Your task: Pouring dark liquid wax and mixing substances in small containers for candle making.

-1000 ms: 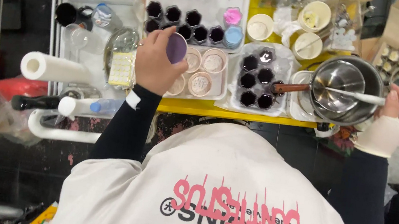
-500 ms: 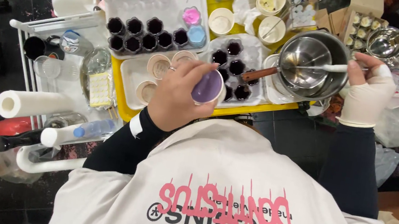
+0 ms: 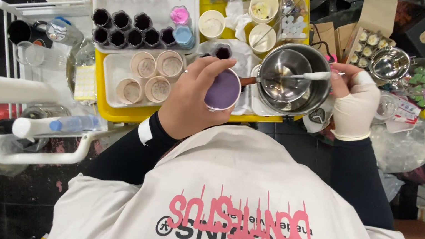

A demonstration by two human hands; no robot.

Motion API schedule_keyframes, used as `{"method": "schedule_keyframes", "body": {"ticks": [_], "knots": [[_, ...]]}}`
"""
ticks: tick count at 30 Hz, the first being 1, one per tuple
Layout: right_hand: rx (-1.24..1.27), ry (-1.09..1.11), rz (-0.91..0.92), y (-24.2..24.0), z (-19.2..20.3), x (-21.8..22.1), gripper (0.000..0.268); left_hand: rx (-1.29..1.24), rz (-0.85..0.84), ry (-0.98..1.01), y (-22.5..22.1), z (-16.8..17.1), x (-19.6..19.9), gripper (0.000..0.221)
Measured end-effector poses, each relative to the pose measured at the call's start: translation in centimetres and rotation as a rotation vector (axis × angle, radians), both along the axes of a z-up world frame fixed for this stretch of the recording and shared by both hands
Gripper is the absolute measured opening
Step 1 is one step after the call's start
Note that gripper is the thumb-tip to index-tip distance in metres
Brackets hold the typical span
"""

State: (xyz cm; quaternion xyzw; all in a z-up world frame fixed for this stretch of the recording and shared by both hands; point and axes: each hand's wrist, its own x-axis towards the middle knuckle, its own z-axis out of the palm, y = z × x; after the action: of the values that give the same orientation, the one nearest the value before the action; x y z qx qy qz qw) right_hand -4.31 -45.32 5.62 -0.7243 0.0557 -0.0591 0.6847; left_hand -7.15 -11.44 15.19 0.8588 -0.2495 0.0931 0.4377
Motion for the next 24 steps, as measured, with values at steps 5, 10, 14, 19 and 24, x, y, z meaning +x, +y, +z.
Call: {"method": "schedule_keyframes", "body": {"ticks": [5,10,14,19,24], "knots": [[-0.029,0.050,0.054,-1.5,-1.4,0.5,0.015,-0.014,0.008,-0.042,-2.9,-0.8,0.0,0.080],[0.113,0.094,0.121,-2.4,-2.4,1.2,0.017,-0.129,0.016,0.073,-5.3,-2.1,-0.5,0.086],[0.106,0.094,0.196,-2.3,-1.8,1.8,0.026,-0.360,0.006,0.317,-6.9,-3.1,-0.6,0.096],[0.104,0.117,0.240,-2.4,-1.6,2.6,0.037,-0.454,0.026,0.430,-8.4,-4.4,-0.8,0.094],[-0.010,0.150,0.258,-3.4,-2.4,3.2,0.033,-0.414,0.073,0.420,-9.2,-4.5,-0.8,0.076]]}}
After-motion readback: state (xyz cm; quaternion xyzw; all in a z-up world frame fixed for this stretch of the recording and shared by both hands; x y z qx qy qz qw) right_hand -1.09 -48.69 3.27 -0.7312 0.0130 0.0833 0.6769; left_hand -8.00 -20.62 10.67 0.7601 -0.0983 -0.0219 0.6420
